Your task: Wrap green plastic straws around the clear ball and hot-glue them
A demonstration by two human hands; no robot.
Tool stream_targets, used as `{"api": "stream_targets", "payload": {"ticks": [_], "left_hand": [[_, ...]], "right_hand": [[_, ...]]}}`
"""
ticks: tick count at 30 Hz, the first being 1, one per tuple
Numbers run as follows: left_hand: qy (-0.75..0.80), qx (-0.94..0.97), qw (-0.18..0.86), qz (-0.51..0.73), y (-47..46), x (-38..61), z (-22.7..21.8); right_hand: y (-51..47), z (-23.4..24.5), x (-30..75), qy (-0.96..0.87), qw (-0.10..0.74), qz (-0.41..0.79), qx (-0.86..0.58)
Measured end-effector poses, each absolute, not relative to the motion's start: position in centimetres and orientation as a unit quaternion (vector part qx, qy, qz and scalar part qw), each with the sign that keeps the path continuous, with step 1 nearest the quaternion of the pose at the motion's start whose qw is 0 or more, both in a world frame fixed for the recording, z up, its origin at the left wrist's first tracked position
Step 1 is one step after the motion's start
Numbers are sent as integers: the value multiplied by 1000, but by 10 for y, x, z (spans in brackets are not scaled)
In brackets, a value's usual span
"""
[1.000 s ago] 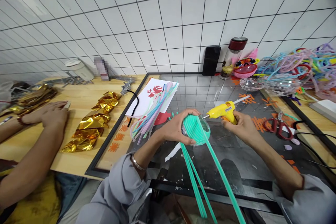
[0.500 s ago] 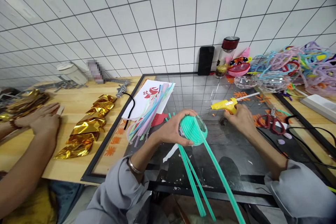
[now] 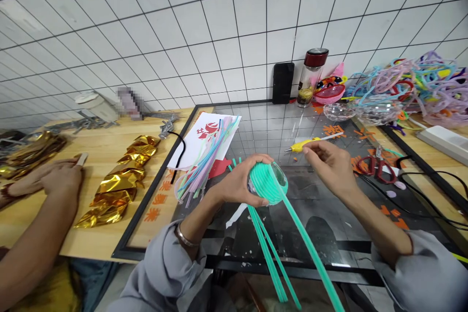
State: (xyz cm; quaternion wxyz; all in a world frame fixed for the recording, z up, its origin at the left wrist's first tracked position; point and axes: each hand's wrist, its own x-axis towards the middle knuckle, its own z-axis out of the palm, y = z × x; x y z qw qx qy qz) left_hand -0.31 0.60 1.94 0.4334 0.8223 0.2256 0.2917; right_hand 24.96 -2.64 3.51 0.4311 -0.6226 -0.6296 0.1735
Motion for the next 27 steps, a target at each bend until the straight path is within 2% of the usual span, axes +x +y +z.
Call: {"api": "stream_targets", "payload": {"ticks": [1,3,7,10,13,16,21,27], "left_hand": [[226,823,432,292,6,-3,20],[232,823,429,290,5,-2,21],[238,821,431,290,3,-2,22],[239,818,436,288,3,-2,22],[240,821,434,284,4,-1,22],[237,824,429,286,4,-1,22],[244,824,423,287,3,-1,22],[254,820,425,288,4,-2,19]], "right_hand": [[-35,45,240,-624,455,230,-592],[-54,63,222,-629,449,305,-556],[-78,82,201,-643,387,368,-549],[-82,81,197,-642,354,401,-549],[-82,81,197,-621,363,438,-540],[-84,86,197,-636,373,460,-495],[-83,81,195,-654,334,519,-437],[-76,70,200,-509,386,619,-457]]}}
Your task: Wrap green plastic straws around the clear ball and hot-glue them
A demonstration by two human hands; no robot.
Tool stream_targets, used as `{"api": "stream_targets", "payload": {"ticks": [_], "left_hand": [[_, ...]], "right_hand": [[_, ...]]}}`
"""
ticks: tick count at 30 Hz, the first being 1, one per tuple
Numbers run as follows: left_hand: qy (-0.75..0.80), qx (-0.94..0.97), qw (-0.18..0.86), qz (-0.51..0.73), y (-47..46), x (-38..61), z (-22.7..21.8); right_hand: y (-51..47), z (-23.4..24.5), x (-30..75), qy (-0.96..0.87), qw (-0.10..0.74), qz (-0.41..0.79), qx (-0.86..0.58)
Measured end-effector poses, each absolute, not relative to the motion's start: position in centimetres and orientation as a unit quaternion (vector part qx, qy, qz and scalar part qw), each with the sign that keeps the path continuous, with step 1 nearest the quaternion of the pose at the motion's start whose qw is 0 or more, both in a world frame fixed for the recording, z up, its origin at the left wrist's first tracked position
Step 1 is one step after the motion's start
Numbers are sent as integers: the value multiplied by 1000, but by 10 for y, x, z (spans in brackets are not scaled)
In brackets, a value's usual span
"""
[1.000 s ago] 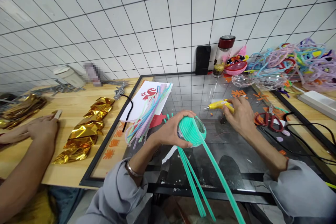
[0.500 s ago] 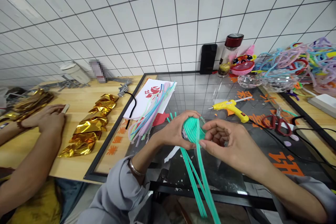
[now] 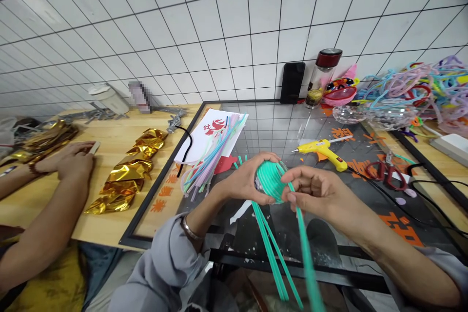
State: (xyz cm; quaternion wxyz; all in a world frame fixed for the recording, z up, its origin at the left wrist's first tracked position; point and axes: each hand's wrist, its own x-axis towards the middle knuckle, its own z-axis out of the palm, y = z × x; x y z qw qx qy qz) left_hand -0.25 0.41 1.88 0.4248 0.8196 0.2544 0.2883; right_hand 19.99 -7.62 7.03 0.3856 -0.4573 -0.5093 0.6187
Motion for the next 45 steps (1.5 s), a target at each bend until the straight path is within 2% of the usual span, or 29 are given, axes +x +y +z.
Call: {"api": "stream_targets", "payload": {"ticks": [5,19,29,45], "left_hand": [[258,822,423,282,4,-2,19],[247,823,425,284,4,-2,20],[247,820,433,281,2,-1,22],[244,837,400,282,2,-1,21]], "right_hand": [[-74,77,206,-488,358,618,-503],[-56,44,221,-750,386,276,-461],[-58,41,216,-786,444,206,-377],[-60,32,214,-818,429,107,-368]]}}
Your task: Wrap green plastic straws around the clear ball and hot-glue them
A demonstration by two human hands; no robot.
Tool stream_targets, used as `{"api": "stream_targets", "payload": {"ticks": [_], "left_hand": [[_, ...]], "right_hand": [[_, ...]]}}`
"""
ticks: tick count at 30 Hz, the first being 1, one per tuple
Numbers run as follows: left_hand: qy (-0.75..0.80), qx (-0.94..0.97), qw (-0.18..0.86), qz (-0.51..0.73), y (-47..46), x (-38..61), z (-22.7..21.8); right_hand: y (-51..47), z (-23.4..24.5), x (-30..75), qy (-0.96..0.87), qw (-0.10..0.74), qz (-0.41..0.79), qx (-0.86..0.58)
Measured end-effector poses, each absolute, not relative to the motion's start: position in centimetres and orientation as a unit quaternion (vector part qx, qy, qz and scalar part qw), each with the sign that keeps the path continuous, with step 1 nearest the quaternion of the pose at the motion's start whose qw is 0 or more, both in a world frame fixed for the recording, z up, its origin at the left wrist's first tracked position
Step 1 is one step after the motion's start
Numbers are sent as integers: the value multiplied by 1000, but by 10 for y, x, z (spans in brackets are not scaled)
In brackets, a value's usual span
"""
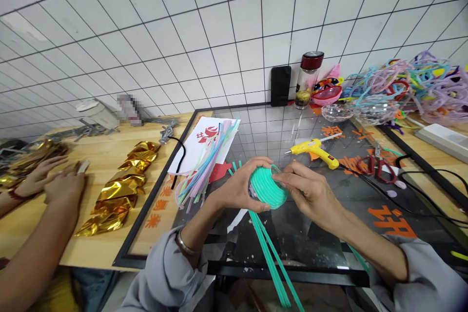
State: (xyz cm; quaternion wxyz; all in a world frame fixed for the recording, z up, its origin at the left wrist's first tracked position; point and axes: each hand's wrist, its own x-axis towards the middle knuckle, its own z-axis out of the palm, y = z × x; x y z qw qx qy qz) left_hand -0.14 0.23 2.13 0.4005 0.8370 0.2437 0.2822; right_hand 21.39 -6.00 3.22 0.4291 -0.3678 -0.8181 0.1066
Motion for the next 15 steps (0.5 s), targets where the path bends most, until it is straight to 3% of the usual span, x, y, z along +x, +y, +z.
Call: {"api": "stream_targets", "payload": {"ticks": [15], "left_hand": [[240,841,394,282,2,-3,20]], "right_hand": [[-59,23,213,-813,456,106,-347]]}}
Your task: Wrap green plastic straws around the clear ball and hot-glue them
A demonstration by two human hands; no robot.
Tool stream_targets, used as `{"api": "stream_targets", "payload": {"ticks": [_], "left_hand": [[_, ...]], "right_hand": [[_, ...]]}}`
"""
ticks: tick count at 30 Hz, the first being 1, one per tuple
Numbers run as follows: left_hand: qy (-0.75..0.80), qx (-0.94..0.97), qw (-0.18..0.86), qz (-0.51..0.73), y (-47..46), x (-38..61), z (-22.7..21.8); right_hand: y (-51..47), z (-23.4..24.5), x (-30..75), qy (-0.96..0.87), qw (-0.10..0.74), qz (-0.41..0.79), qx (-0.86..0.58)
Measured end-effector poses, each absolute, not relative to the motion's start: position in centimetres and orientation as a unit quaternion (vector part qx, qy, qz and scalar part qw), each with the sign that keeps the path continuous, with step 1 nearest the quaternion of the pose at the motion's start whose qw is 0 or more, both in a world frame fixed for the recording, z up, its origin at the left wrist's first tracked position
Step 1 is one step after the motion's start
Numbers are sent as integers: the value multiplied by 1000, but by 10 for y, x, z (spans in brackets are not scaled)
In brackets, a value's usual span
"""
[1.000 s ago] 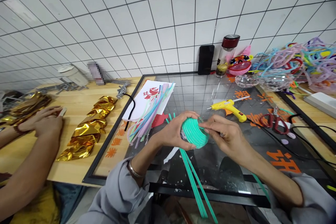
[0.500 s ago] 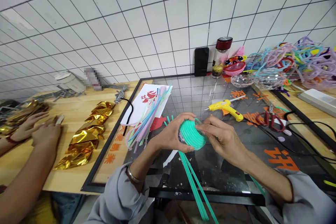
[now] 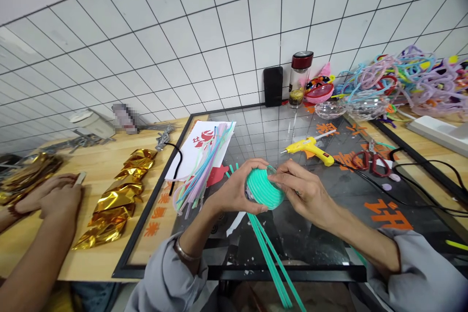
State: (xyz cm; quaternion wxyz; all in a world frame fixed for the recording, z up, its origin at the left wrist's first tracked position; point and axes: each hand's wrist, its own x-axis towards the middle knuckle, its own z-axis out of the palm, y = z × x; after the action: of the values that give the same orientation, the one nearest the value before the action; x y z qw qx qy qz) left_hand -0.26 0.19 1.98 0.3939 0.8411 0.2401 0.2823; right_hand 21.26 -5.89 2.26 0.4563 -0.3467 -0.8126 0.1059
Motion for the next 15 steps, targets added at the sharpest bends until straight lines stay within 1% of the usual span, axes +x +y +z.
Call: {"api": "stream_targets", "payload": {"ticks": [15], "left_hand": [[232,848,388,276,3,-3,21]], "right_hand": [[-59,22,211,-809,469,107,-338]]}}
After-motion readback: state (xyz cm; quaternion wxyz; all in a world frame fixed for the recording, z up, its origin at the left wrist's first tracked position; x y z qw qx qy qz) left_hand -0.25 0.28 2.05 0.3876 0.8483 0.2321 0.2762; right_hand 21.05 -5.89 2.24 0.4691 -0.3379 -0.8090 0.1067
